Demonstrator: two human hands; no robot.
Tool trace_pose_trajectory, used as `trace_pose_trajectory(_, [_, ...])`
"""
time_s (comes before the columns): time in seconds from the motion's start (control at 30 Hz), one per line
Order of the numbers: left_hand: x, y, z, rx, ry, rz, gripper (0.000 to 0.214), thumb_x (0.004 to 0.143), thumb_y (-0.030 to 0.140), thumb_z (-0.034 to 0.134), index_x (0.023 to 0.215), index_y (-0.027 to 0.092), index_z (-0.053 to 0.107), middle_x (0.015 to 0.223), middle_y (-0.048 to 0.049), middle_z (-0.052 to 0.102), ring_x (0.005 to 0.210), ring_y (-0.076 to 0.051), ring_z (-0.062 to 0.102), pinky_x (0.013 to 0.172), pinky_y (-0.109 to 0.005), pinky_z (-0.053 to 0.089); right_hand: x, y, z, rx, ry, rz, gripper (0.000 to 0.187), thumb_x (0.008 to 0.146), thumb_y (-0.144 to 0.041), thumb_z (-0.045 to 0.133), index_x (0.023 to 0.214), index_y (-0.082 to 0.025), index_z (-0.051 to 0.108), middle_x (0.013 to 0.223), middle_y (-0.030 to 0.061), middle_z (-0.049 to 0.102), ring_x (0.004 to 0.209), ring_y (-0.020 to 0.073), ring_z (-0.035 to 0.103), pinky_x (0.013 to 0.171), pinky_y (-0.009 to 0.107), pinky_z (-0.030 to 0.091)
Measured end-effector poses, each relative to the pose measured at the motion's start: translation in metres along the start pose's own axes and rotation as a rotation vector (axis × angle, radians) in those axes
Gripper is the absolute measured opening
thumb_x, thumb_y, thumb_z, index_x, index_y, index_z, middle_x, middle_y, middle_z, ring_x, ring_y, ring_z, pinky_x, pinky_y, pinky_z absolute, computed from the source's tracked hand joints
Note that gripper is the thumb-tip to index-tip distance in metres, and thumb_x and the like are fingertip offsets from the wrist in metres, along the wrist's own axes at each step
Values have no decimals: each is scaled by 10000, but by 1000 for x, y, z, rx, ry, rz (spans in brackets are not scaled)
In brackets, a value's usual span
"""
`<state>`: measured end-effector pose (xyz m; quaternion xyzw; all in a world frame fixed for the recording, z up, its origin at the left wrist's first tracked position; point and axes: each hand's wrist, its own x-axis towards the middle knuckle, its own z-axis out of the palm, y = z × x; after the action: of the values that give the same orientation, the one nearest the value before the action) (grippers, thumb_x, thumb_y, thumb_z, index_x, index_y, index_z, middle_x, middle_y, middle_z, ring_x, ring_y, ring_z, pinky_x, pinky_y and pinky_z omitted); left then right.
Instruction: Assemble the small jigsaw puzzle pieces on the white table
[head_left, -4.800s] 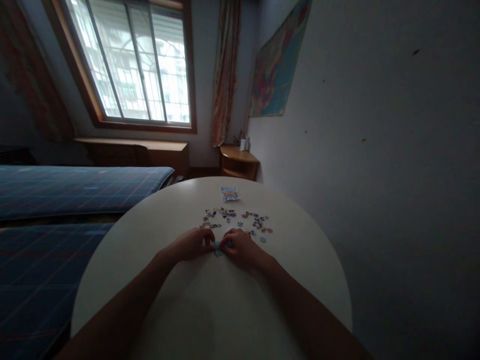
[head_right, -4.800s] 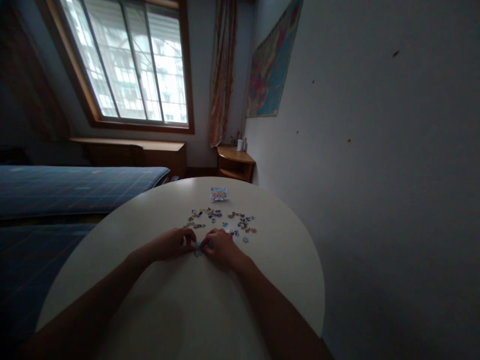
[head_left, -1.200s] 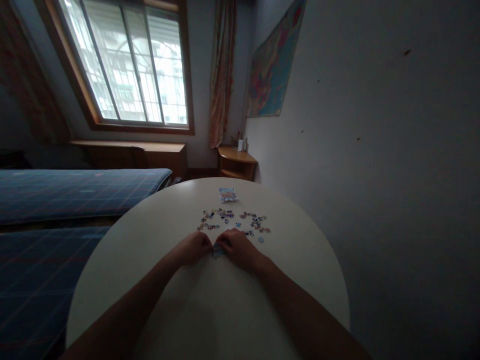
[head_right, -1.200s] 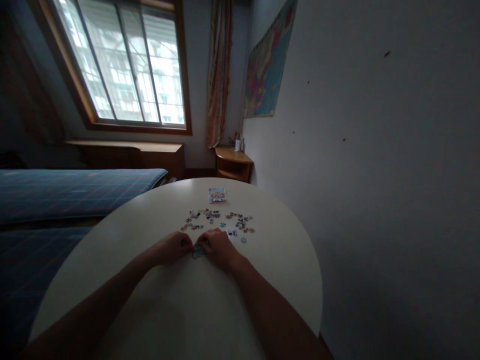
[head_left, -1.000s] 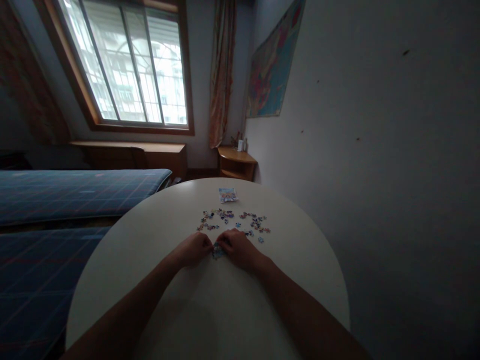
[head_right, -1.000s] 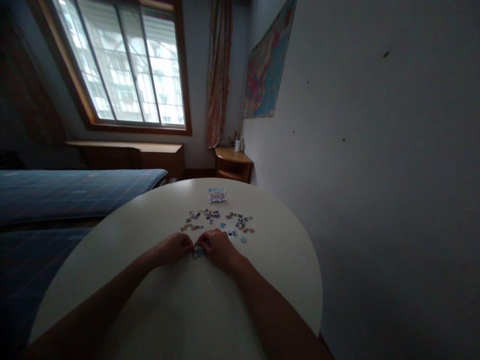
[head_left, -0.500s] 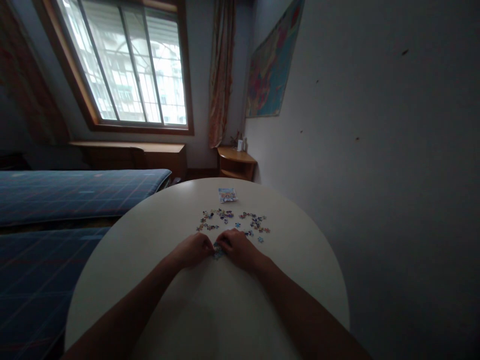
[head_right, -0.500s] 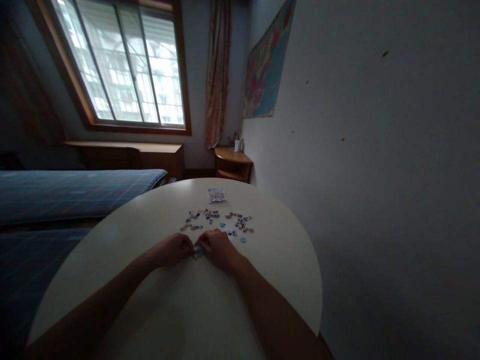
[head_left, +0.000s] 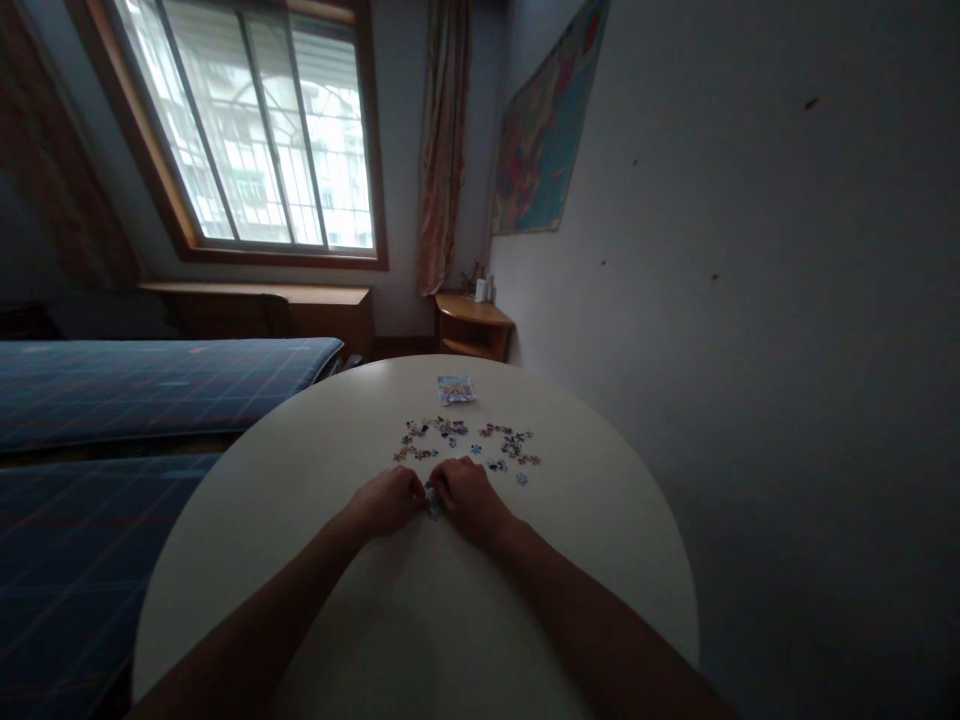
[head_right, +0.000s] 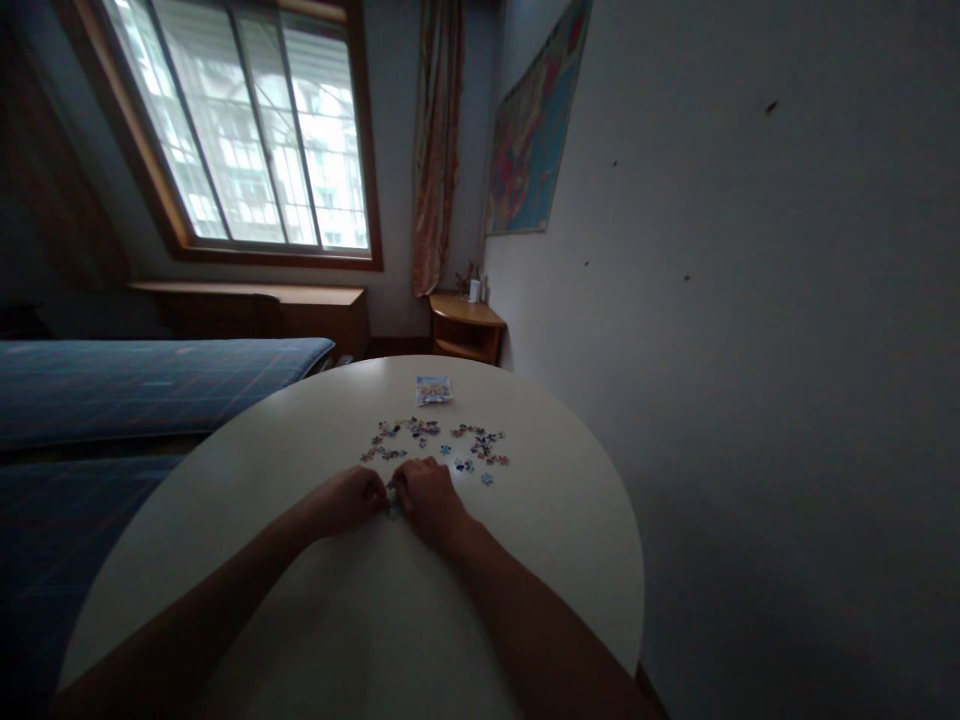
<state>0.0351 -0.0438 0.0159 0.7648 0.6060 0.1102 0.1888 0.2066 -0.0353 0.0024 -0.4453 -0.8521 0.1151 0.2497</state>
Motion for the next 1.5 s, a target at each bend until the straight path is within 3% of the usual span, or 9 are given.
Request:
trace_pose_trajectory(0.27, [-2, -1, 3, -6, 23, 7, 163, 780, 255, 570, 804, 176, 709, 819, -72, 729, 779, -201, 663, 669, -263, 415, -1, -2, -3, 21, -2, 6, 149, 928, -182, 506, 969, -169, 649, 986, 68, 699, 969, 190, 568, 853, 315, 365])
trace_pose_trajectory(0.6, [-9, 14, -6, -1, 48, -46, 120, 756, 246, 600, 783, 189, 703, 891, -73, 733, 868, -221, 667, 739, -276, 443, 1, 2, 2, 58, 42, 2, 134, 873, -147, 554, 934, -175, 670, 934, 51, 710, 917, 175, 584, 832, 288, 383])
trace_pose_trajectory(0.77, [-4, 7, -4, -55, 78, -6, 113, 728, 239, 624, 791, 175, 692, 874, -64, 731, 834, -209, 660, 706, -267, 451, 1, 1, -1, 61, 39, 3, 135, 885, -155, 548, 926, -177, 675, 935, 53, 713, 920, 173, 587, 839, 286, 388])
trace_pose_trajectory(1.0, [2, -10, -12, -142, 15, 31, 208, 747, 248, 591, 881, 150, 716, 877, -54, 741, 824, -183, 669, 736, -241, 468, 0, -3, -5, 62, 28, 10, 136, 893, -180, 550, 937, -173, 678, 935, 55, 713, 915, 178, 588, 836, 287, 389])
trace_pose_trajectory(1.2, [0, -3, -5, -99, -28, 31, 189, 726, 258, 589, 781, 152, 736, 778, -55, 742, 759, -191, 672, 662, -244, 439, 0, -2, -4, 71, 22, 26, 138, 886, -169, 553, 936, -174, 681, 950, 56, 718, 925, 179, 589, 838, 287, 394])
trace_pose_trajectory(1.5, [-1, 4, -4, -62, -6, 10, 168, 743, 240, 586, 775, 164, 733, 787, -59, 743, 766, -188, 675, 665, -245, 431, 0, -2, -4, 66, 23, 22, 139, 895, -172, 543, 939, -173, 675, 936, 59, 710, 919, 176, 584, 824, 290, 388])
